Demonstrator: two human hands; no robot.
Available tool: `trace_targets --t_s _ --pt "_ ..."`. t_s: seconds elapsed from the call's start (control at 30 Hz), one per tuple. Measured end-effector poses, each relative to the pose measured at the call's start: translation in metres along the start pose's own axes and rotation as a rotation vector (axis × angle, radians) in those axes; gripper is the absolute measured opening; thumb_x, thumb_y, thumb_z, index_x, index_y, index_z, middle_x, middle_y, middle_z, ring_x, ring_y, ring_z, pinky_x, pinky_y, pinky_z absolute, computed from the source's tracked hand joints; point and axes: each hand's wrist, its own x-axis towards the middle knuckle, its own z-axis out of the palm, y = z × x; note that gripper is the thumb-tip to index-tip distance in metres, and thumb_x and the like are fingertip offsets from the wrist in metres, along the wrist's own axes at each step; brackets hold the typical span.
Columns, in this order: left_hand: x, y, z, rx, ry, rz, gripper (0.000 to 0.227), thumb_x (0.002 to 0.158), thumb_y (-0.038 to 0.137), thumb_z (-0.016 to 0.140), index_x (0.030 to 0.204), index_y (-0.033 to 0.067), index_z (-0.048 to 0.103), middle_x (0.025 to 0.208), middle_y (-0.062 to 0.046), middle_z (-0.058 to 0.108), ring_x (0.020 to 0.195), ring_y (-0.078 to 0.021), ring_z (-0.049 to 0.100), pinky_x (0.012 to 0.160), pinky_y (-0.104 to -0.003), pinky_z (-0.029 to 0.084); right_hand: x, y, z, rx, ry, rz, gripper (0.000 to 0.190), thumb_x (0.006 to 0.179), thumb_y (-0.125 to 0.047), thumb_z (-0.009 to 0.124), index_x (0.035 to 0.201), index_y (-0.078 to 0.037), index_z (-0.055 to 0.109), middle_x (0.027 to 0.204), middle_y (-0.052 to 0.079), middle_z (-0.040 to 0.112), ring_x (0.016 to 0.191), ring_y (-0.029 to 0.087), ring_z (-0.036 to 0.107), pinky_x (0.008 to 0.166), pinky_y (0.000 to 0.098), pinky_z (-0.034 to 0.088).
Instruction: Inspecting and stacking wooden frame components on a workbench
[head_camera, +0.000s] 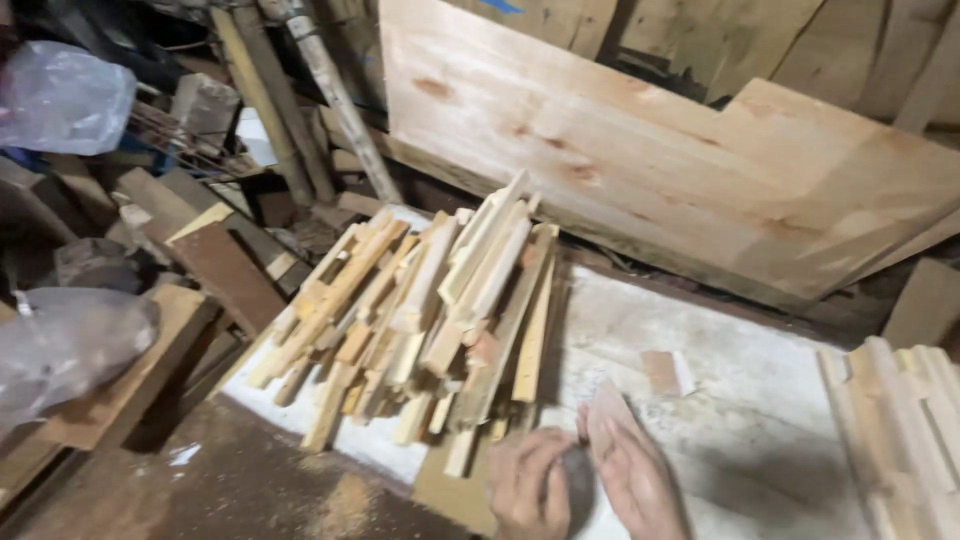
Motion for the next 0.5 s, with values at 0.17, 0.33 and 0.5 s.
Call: trace_targets --t_s 0.17,0.33,0.5 --pt "0.023 -0.040 -0.029 0.422 0.085 -0.178 0.030 0.093 0.017 0.069 0.123 0.0120 0.068 0.122 -0.008 0.064 0.112 -0.0184 0.052 0.100 -0.032 0.040 0.019 -0.012 0.083 0.055 -0.335 -0.068 0.088 0.090 -0.001 0.058 0.158 0.001 0.002 0.147 0.035 0.053 0.128 0.034 0.062 0.111 0.0457 0.049" --pt "0.075 -0.046 -0.037 0.659 -0.227 -0.289 0.047 0.098 0.039 0.057 0.136 0.0117 0.060 0.140 -0.007 0.061 0.131 -0.0281 0.048 0.106 -0.051 0.032 0.069 -0.005 0.111 -0.008 -0.260 -0.079 0.046 0.093 0.002 0.064 0.133 -0.005 0.044 0.107 0.009 0.064 0.099 0.014 0.066 0.099 0.0374 0.058" --pt "0.094 -0.048 -0.031 0.752 -0.317 -0.267 0.052 0.097 0.045 0.056 0.133 0.0077 0.062 0.132 -0.009 0.067 0.132 -0.0331 0.049 0.105 -0.061 0.028 0.061 -0.011 0.131 -0.238 -0.270 -0.125 0.033 0.097 -0.004 0.060 0.129 -0.005 0.064 0.125 0.010 0.072 0.114 0.021 0.067 0.104 0.0389 0.053"
